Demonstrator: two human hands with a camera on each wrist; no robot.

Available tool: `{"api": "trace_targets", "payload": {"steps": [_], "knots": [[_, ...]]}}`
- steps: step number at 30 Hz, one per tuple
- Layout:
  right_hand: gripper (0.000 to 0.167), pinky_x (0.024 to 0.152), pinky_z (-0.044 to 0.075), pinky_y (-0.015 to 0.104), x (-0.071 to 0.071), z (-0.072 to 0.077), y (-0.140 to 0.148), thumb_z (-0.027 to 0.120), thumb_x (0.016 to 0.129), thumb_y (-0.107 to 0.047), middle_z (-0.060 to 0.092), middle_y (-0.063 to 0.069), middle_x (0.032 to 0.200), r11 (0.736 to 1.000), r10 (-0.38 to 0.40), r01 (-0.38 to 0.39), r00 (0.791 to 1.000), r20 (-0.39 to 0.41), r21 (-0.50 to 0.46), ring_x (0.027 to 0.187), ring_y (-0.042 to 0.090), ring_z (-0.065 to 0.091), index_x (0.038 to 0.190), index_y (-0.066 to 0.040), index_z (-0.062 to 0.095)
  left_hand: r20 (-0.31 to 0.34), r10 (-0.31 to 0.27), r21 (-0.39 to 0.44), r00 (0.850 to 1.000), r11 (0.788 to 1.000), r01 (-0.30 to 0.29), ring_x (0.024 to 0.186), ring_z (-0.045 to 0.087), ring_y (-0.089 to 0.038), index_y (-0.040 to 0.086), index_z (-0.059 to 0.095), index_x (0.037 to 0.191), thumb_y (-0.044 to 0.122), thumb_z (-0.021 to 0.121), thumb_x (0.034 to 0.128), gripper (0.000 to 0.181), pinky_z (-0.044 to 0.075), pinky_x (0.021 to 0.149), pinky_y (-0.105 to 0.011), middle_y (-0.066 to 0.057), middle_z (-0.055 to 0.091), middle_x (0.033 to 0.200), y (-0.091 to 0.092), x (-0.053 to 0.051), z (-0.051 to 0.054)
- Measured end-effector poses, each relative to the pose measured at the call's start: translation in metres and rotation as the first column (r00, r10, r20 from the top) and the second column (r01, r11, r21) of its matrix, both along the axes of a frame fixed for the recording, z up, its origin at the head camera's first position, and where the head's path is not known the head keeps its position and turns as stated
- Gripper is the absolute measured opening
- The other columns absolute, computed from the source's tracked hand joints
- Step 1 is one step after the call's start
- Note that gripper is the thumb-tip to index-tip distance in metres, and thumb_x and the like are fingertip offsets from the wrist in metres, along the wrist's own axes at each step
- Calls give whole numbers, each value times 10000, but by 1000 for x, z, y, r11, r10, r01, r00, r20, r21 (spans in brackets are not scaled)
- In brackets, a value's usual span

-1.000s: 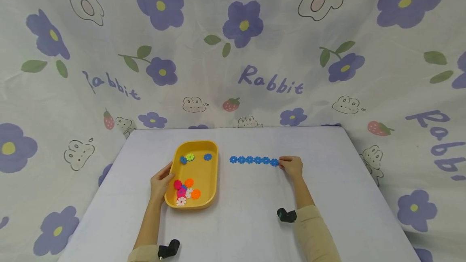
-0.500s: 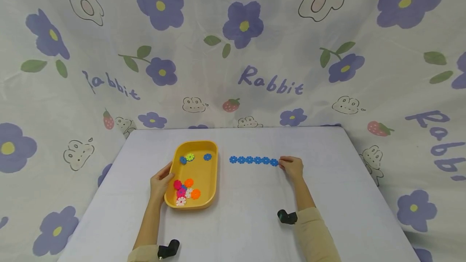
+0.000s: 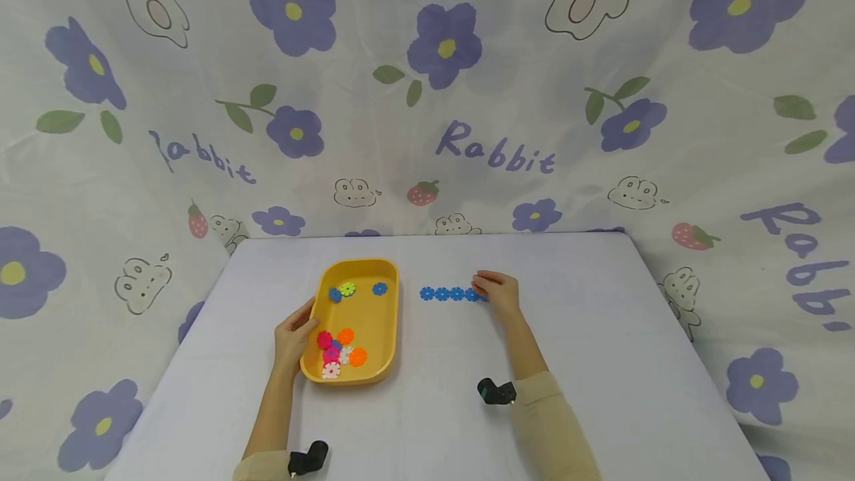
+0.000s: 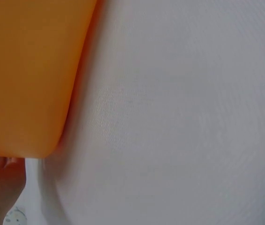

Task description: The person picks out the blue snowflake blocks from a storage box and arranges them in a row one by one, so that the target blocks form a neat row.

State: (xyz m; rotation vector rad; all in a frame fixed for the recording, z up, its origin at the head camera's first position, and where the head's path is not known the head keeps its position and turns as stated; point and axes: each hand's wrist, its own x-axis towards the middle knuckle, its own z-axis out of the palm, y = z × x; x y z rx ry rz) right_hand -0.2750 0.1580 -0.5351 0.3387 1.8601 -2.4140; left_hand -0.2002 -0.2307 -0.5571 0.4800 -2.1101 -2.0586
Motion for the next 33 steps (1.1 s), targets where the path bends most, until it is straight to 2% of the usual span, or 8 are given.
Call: {"api": "trace_targets", "payload": {"steps": [7, 11, 15, 18, 23, 26, 33], "knots": [[382, 758, 556, 265, -12, 18, -56, 606, 873, 36, 700, 84, 916, 987, 129, -130, 991, -17, -89, 795, 132, 689, 1223, 158, 513, 5, -8, 9, 1000, 1000, 8, 1254, 457, -223, 11, 502, 1345, -3, 551, 896, 452, 426, 878, -80, -155, 480, 1392, 0, -3, -1], [341, 789, 549, 296, -16, 25, -85, 634, 864, 4, 695, 132, 977, 979, 184, -184, 983, -9, -83, 818, 147, 690, 1183, 108, 574, 2, -11, 15, 1000, 1000, 11, 1257, 454, -219, 13, 502, 1344, -16, 551, 896, 451, 427, 877, -82, -144, 481, 1392, 0, -4, -1], [356, 801, 546, 303, -19, 28, -109, 636, 866, -7, 683, 179, 1023, 968, 237, -239, 971, -31, -77, 843, 167, 690, 1193, 116, 569, -12, -6, 3, 1000, 1000, 6, 1254, 458, -224, 2, 506, 1337, -30, 551, 893, 447, 426, 878, -80, -154, 485, 1385, 0, -4, 1], [372, 821, 539, 313, -20, 27, -125, 626, 875, -12, 656, 235, 1080, 953, 299, -300, 954, -26, -49, 895, 206, 684, 1212, 127, 551, -11, -4, -3, 1000, 1000, 4, 1259, 454, -220, 2, 505, 1338, -35, 548, 895, 446, 420, 887, -81, -150, 486, 1385, 0, -3, 2], [400, 903, 497, 364, -21, 27, -149, 604, 895, -26, 585, 288, 1195, 906, 424, -424, 906, -8, 1, 1018, 275, 647, 1256, 125, 517, -2, -14, -4, 1000, 1000, 14, 1272, 444, -234, 14, 501, 1345, -28, 547, 897, 452, 416, 890, -81, -144, 479, 1392, 1, -2, 3], [407, 916, 486, 375, -23, 29, -164, 588, 908, -36, 586, 282, 1199, 893, 451, -451, 893, 2, 9, 1022, 268, 646, 1273, 122, 503, -4, -15, -4, 1000, 1000, 15, 1278, 441, -247, 15, 500, 1346, -25, 546, 896, 454, 411, 896, -85, -149, 475, 1395, 1, -1, 3], [387, 932, 464, 414, -27, 23, -195, 545, 928, -19, 603, 272, 1175, 894, 449, -447, 891, 74, -36, 1073, 342, 607, 1277, 137, 486, 5, -8, -3, 1000, 1000, 8, 1296, 425, -258, 3, 499, 1341, -31, 543, 893, 452, 409, 897, -84, -160, 471, 1395, 0, -1, 1]]}}
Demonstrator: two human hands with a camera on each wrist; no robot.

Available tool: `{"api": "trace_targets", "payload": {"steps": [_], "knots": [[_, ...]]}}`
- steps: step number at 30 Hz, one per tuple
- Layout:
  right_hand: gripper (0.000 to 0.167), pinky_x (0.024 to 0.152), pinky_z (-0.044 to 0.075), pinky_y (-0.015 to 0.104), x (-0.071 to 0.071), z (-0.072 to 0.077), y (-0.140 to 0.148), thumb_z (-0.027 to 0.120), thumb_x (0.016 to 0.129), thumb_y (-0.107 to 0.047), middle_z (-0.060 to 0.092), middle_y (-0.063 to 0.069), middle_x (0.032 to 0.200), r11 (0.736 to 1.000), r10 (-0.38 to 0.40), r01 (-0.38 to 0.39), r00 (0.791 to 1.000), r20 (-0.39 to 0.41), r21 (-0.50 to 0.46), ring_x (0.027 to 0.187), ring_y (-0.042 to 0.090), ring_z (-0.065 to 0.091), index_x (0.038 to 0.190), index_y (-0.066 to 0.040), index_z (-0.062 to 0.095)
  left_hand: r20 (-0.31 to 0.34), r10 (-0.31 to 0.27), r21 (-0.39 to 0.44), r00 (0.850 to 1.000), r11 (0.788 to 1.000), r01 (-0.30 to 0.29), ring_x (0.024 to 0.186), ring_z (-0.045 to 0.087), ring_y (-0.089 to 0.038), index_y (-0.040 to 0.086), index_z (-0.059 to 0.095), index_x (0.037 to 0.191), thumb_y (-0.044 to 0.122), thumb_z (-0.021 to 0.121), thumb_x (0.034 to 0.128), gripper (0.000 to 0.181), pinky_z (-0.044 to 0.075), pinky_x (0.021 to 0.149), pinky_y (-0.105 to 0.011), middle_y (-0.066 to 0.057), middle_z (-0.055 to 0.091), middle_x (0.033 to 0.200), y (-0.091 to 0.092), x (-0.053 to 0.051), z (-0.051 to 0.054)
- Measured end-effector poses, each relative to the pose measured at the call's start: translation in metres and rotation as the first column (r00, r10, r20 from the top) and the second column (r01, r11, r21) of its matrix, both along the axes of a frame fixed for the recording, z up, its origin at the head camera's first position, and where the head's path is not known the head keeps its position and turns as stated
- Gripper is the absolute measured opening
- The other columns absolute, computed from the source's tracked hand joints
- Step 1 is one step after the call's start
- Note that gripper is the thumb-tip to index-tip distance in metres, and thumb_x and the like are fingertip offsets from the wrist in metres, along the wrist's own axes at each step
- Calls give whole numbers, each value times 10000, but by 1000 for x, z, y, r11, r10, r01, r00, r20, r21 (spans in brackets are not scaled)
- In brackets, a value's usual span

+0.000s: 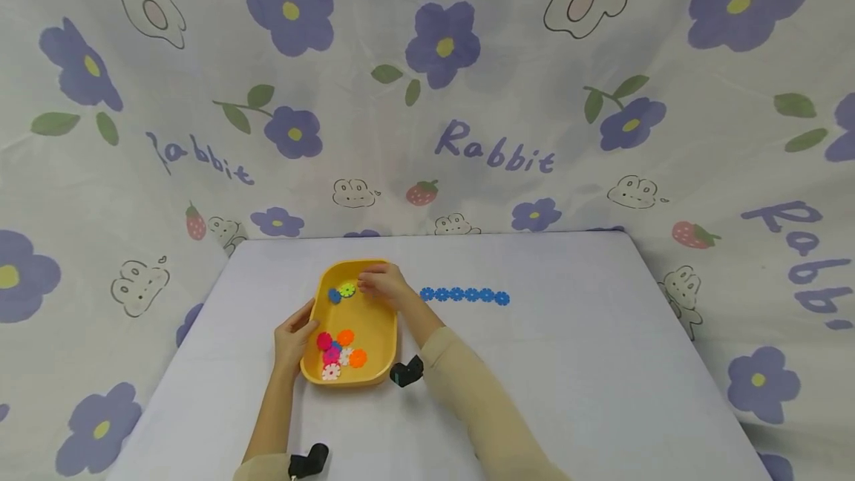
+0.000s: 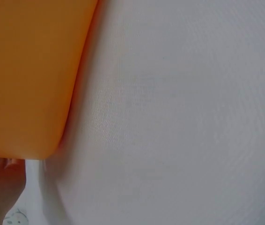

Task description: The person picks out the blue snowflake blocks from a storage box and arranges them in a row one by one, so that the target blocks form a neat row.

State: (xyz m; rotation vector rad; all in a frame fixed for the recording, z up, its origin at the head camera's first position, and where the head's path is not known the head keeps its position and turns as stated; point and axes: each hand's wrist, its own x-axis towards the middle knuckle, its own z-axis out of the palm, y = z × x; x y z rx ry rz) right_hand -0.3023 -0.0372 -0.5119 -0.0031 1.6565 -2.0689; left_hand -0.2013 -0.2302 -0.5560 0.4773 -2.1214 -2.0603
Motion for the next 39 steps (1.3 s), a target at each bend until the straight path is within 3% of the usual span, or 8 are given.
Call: {"api": "trace_targets", "payload": {"steps": [8, 20, 24, 32, 39], "knots": [[384, 864, 519, 386, 11, -21, -24, 542, 932, -36, 613, 240, 1183, 999, -2, -3, 993, 120, 42, 1054, 346, 617, 1297, 78, 505, 1, 4, 0, 1000, 1000, -4, 1299, 421, -268, -5, 502, 1337, -33, 545, 887, 453, 417, 878, -78, -167, 474, 1390, 2, -1, 2], [393, 908, 504, 405, 27, -35, -40, 525, 942, -47, 594, 236, 1181, 998, 9, -16, 996, 90, 68, 1055, 298, 601, 1304, 102, 481, -46, -29, 15, 999, 999, 30, 1297, 414, -296, -50, 498, 1323, -56, 540, 887, 439, 423, 878, -80, -218, 470, 1376, 4, 6, -1], [400, 907, 505, 401, 30, -36, -44, 542, 929, -36, 601, 233, 1166, 999, -11, 6, 996, 87, 51, 1027, 281, 611, 1302, 97, 486, -44, -25, 13, 999, 1000, 25, 1296, 423, -266, -24, 503, 1331, -35, 534, 896, 437, 418, 892, -83, -185, 481, 1380, 5, 9, -2], [479, 983, 448, 407, 32, -34, -52, 542, 942, -76, 528, 173, 1313, 998, 44, -37, 989, 142, -52, 1152, 265, 550, 1394, 19, 417, -59, -32, 35, 998, 999, 34, 1303, 411, -262, -31, 495, 1334, -41, 533, 899, 437, 417, 904, -94, -184, 474, 1384, 7, 7, -2], [483, 983, 445, 424, 31, -32, -59, 534, 938, -42, 565, 175, 1250, 997, 34, -26, 993, 110, -72, 1088, 273, 590, 1401, 17, 408, -51, -16, 53, 999, 998, 18, 1295, 424, -216, -23, 502, 1331, -46, 540, 895, 439, 403, 919, -97, -173, 478, 1381, 5, 7, -3]]}}
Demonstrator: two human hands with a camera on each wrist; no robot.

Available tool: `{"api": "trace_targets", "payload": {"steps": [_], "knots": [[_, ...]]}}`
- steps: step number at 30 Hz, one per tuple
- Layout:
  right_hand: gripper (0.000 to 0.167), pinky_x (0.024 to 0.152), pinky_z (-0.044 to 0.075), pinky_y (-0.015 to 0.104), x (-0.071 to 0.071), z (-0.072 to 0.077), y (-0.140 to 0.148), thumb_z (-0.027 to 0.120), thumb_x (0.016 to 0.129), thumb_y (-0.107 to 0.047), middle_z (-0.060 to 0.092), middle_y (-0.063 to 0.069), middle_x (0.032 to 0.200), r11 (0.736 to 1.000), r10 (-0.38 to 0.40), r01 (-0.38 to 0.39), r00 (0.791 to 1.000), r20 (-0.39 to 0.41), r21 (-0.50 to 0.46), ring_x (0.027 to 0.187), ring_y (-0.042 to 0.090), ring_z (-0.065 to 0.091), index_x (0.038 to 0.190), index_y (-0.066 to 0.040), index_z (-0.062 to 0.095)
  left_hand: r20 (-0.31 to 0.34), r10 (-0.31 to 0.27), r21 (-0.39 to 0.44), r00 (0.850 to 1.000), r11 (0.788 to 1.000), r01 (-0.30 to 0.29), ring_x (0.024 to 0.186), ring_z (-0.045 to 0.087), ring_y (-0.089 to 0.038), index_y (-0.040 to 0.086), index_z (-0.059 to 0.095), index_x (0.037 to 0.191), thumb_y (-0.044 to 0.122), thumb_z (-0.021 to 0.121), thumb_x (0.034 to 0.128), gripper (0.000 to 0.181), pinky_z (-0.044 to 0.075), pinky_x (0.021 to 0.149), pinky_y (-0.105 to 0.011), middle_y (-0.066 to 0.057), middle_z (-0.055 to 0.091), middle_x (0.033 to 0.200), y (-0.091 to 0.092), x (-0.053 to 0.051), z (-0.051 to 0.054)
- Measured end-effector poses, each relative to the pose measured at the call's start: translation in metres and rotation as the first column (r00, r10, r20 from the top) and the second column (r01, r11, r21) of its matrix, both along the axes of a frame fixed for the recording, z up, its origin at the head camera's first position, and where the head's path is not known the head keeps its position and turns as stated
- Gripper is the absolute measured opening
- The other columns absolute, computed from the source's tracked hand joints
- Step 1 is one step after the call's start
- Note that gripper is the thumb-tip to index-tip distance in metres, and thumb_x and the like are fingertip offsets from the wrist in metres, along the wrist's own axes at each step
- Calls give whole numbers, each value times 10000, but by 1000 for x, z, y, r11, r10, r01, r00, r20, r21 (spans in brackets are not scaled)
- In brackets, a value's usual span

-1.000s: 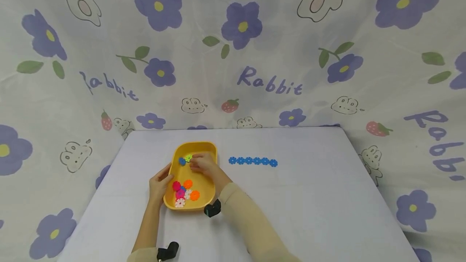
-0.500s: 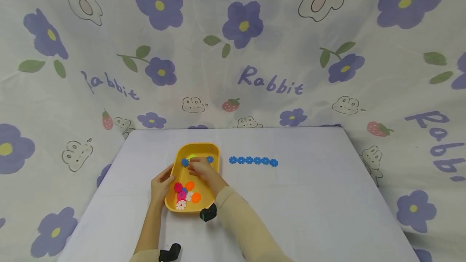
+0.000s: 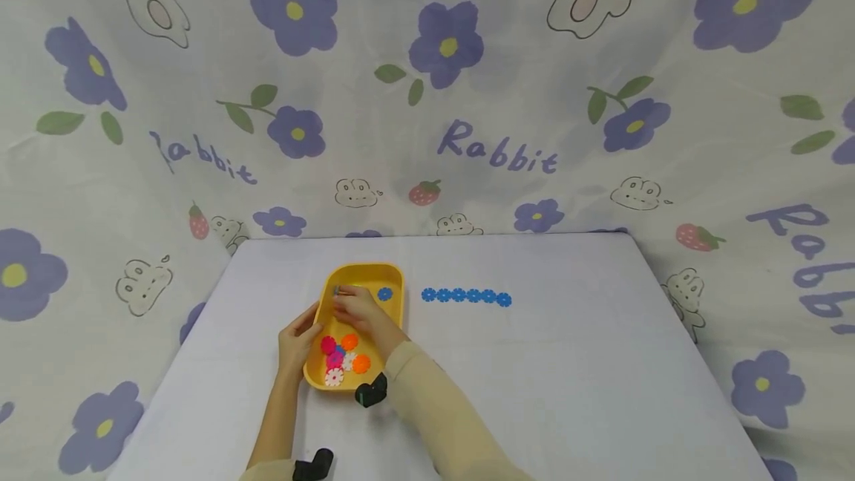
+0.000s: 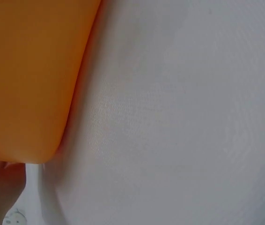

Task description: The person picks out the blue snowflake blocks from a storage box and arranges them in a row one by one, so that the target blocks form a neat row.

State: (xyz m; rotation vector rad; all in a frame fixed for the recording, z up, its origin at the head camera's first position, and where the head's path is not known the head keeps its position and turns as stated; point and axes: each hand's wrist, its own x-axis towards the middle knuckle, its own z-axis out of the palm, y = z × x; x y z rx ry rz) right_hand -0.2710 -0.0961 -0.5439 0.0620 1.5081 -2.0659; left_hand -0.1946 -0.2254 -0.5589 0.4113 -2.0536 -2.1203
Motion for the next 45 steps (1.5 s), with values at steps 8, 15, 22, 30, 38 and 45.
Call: {"api": "trace_targets", "payload": {"steps": [8, 15, 22, 30, 38, 45], "knots": [[461, 917, 497, 369, 2, -4, -2, 580, 892, 20, 616, 142, 1162, 1000, 5, -5, 1000, 15, 16, 973, 235, 645, 1344, 10, 494, -17, 15, 6, 1000, 1000, -15, 1280, 444, -206, -27, 515, 1318, -59, 553, 884, 437, 424, 906, -106, -181, 484, 1371, 0, 0, -1], [363, 872, 519, 365, 6, -7, -5, 566, 893, 43, 676, 164, 1023, 998, -69, 69, 997, 40, 14, 926, 253, 665, 1256, 54, 564, -31, 13, 7, 999, 1000, -13, 1277, 446, -224, -39, 511, 1316, -63, 553, 882, 436, 431, 897, -106, -192, 484, 1368, 1, 0, -2], [263, 814, 542, 380, 3, -13, 2, 585, 869, 71, 679, 230, 946, 983, -185, 184, 982, 49, 27, 873, 284, 682, 1123, 137, 612, -16, 13, -18, 1000, 1000, -13, 1265, 459, -185, -40, 513, 1315, -70, 540, 880, 436, 422, 906, -102, -179, 494, 1365, 2, 0, -1], [287, 688, 576, 317, -2, -10, 15, 647, 756, 162, 673, 219, 863, 948, -223, 239, 970, -99, 208, 780, 290, 695, 1043, 151, 636, 5, 7, -8, 1000, 1000, -7, 1282, 441, -219, -21, 504, 1329, -50, 538, 893, 439, 412, 903, -89, -165, 486, 1378, 2, 0, 0], [183, 551, 559, 269, 1, -5, 19, 674, 831, -1, 687, 148, 792, 888, -264, 305, 951, -162, 343, 609, 207, 650, 986, 93, 687, 13, 13, -16, 1000, 1000, -13, 1277, 447, -232, -14, 506, 1330, -42, 541, 893, 440, 412, 896, -83, -159, 488, 1377, 3, 1, 1], [251, 699, 561, 279, 2, 6, 27, 689, 849, -132, 668, 79, 852, 938, -237, 248, 969, -74, 242, 699, 209, 666, 1063, -2, 702, 8, 18, -38, 1000, 999, -18, 1258, 463, -242, -21, 514, 1321, -40, 550, 887, 436, 420, 884, -79, -177, 498, 1364, 1, 0, 0]]}}
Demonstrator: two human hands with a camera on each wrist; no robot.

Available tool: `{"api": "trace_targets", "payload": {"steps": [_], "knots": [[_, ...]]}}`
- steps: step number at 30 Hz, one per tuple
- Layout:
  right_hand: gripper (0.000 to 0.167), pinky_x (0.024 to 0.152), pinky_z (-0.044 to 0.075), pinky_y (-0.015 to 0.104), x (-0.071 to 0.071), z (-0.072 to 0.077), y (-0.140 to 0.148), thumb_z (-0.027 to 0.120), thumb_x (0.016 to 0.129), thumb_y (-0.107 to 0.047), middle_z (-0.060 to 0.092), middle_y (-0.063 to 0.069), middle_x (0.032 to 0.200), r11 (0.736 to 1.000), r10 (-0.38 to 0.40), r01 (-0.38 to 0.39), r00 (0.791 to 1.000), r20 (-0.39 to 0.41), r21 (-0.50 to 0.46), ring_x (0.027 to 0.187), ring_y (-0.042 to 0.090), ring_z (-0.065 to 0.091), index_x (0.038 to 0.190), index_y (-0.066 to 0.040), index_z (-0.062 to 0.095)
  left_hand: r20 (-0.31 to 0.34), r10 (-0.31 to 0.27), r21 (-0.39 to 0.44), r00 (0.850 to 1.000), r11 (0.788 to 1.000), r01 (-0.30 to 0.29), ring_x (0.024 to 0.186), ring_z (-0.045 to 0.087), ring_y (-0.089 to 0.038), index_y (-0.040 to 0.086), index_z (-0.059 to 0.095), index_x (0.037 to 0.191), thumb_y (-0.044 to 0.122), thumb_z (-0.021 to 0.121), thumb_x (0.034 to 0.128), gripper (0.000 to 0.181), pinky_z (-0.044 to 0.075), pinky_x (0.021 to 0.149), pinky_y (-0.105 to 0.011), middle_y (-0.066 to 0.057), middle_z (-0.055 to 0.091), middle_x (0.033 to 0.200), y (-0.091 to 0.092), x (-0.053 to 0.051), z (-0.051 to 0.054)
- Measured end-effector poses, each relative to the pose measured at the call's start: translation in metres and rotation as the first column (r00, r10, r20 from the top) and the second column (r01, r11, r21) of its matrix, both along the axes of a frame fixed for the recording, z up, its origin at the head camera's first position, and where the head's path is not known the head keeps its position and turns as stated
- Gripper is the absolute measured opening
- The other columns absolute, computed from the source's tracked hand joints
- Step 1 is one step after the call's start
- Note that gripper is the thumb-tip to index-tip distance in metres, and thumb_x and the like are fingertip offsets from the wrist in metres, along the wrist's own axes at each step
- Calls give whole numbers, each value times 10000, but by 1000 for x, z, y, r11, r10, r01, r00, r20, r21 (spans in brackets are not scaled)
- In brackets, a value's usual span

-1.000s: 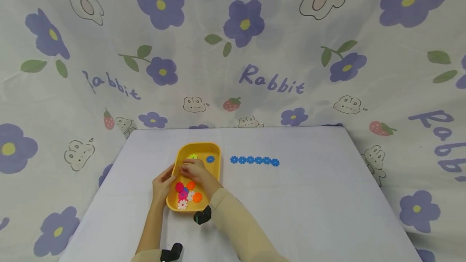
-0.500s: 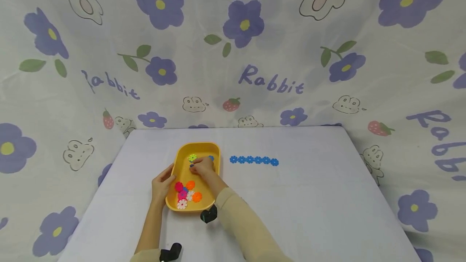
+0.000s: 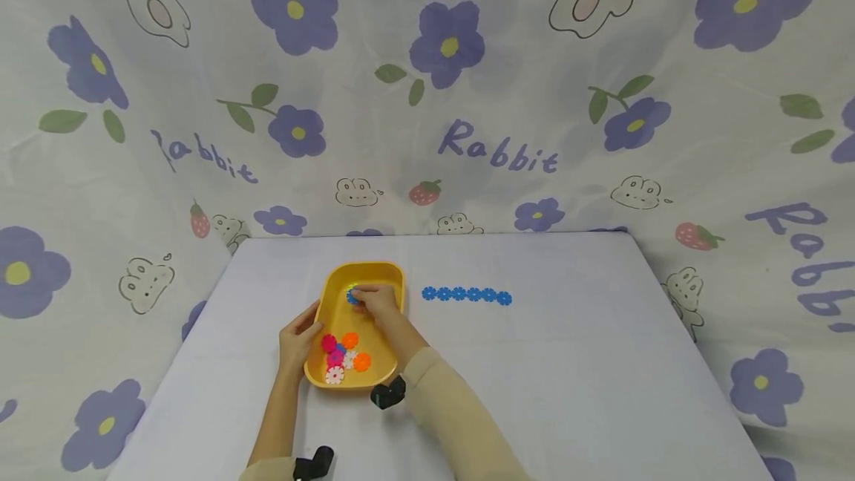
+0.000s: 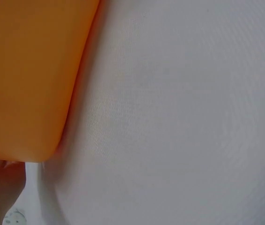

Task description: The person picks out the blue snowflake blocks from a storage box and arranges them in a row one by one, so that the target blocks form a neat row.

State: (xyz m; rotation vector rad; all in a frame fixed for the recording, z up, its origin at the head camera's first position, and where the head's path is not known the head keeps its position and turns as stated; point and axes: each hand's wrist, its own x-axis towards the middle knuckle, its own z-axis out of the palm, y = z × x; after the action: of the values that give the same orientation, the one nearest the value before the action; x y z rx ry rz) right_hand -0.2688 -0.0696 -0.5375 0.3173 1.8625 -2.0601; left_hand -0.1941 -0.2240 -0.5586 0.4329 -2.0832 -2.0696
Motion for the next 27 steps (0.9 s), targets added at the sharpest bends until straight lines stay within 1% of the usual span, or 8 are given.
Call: {"api": "trace_targets", "payload": {"steps": [3, 9, 11, 13, 15, 18, 23, 27], "knots": [[255, 820, 539, 359, 0, 5, 3, 684, 848, -96, 667, 121, 912, 996, -17, 21, 999, 44, -84, 826, 270, 695, 1077, 16, 684, -2, 2, 0, 1000, 1000, -2, 1237, 483, -208, -20, 520, 1318, -41, 554, 885, 434, 422, 882, -79, -175, 503, 1361, 0, 0, 0], [281, 900, 501, 401, 1, 13, 9, 610, 888, -19, 626, 179, 1032, 990, -20, 30, 997, 72, -140, 907, 293, 680, 1162, 42, 632, 10, 8, 9, 1000, 1000, -8, 1101, 525, -6, -8, 521, 1320, -37, 555, 890, 433, 423, 879, -77, -172, 499, 1365, 0, 1, 0], [306, 929, 482, 415, 0, 15, 12, 562, 912, 1, 607, 207, 1087, 984, -7, 22, 996, 83, -179, 958, 320, 663, 1211, 52, 596, 13, 7, 14, 1000, 1000, -8, 1091, 522, 8, 0, 521, 1323, -35, 555, 891, 435, 420, 886, -80, -168, 497, 1369, 0, 1, -1], [326, 933, 473, 423, 1, 17, 15, 521, 929, 19, 591, 238, 1123, 976, 7, 10, 997, 76, -217, 986, 347, 646, 1247, 75, 557, 14, 9, 17, 1000, 1000, -9, 1134, 523, -44, 3, 521, 1324, -36, 554, 891, 436, 419, 890, -83, -164, 499, 1369, 0, 0, -1], [335, 909, 486, 411, 1, 19, 20, 498, 939, 24, 587, 255, 1132, 971, 16, 0, 998, 63, -238, 984, 348, 646, 1264, 94, 533, 13, 8, 17, 1000, 1000, -9, 1198, 506, -129, 0, 518, 1326, -34, 550, 891, 438, 419, 891, -83, -165, 495, 1373, 0, 1, 0], [336, 863, 515, 368, 3, 25, 27, 497, 944, 12, 597, 247, 1120, 970, 17, -5, 999, 48, -243, 971, 326, 655, 1269, 89, 532, 8, 3, 27, 1000, 1000, -3, 1263, 459, -239, -11, 508, 1330, -38, 543, 893, 440, 418, 885, -79, -174, 483, 1381, 1, 2, 2], [332, 784, 546, 287, 4, 36, 41, 498, 951, -10, 618, 238, 1101, 968, 1, 7, 1000, 30, -249, 947, 288, 669, 1269, 74, 540, -5, -2, 30, 1000, 1000, 2, 1272, 445, -281, -22, 504, 1328, -49, 542, 889, 442, 421, 877, -73, -187, 481, 1378, 1, 1, 3], [321, 764, 547, 254, 2, 38, 53, 498, 955, -25, 640, 209, 1069, 967, -3, 10, 1000, 29, -255, 884, 221, 686, 1260, 58, 555, -2, 3, 8, 1000, 1000, -3, 1263, 452, -286, -20, 512, 1324, -45, 535, 885, 440, 426, 861, -67, -189, 488, 1371, 1, 0, -1]]}}
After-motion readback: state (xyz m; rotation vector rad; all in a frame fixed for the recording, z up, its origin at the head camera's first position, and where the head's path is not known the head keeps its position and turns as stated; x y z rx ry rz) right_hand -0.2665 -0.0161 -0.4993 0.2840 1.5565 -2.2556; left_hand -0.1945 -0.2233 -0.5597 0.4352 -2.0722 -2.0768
